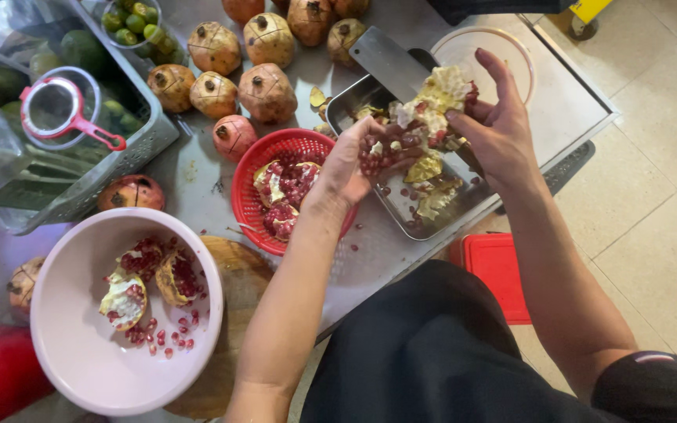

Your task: The person uses a knife to cut a pomegranate and then separates the seeds by hand into a red colander. Pomegranate peels are placed into a metal tray, and the seeds accumulate in the colander.

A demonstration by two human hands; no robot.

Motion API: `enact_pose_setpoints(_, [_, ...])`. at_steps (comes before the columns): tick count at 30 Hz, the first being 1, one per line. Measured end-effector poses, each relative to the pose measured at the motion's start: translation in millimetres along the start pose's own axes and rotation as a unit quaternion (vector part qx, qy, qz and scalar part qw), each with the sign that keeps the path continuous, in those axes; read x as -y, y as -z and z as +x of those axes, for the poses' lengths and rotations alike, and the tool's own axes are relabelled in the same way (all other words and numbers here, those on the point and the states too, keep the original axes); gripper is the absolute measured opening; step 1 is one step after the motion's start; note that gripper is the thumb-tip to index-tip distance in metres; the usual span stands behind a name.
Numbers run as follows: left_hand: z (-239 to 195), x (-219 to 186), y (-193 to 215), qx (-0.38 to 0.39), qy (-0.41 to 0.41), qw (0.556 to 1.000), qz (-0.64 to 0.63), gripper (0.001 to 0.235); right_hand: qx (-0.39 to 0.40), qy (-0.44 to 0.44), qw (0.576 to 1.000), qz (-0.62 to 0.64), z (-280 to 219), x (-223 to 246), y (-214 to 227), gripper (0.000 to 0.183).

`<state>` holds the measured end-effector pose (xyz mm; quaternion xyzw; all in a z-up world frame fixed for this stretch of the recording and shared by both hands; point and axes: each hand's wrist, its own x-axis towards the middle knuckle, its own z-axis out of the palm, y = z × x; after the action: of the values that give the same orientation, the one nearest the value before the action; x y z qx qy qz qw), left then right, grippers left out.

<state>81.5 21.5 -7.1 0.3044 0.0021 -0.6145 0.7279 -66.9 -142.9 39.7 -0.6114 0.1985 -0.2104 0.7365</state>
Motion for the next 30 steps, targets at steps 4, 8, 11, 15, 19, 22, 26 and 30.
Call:
enact_pose_setpoints(4, [-33,-10,15,0.04,-0.048,0.997,-0.035,0.053,0.023,-0.004,0.999,0.029,-1,-3,-5,0.082])
enact_pose_setpoints(8, [-84,-22,39,-0.018,-0.123,0.992,0.02,0.057,0.038,-0.004,0.999,-0.009,-1,-12,-14,0.082])
enact_pose_setpoints(11, [-105,-25,50,-0.063,-0.183,0.979,0.063,0.056,0.054,-0.001,0.998,-0.019,1,-17,-19,0.084])
enact_pose_setpoints(15, [-113,-28,62,-0.126,-0.262,0.946,0.141,0.05,0.069,0.001,0.997,-0.02,4,-20,-26,0.084])
enact_pose_setpoints(19, [-104,-28,64,-0.157,-0.308,0.914,0.213,0.04,0.082,0.009,0.995,-0.049,0,-16,-30,0.081])
enact_pose_setpoints(22, [-84,-18,50,-0.146,-0.316,0.902,0.255,0.039,0.079,-0.009,0.996,-0.037,-2,-16,-34,0.079])
enact_pose_setpoints(26, [-51,0,18,-0.157,-0.268,0.896,0.317,0.045,0.076,-0.022,0.997,-0.01,-4,-18,-39,0.08])
enact_pose_setpoints(30, [-29,19,-3,-0.174,-0.242,0.907,0.296,0.049,0.078,-0.006,0.997,-0.016,-7,-20,-40,0.08])
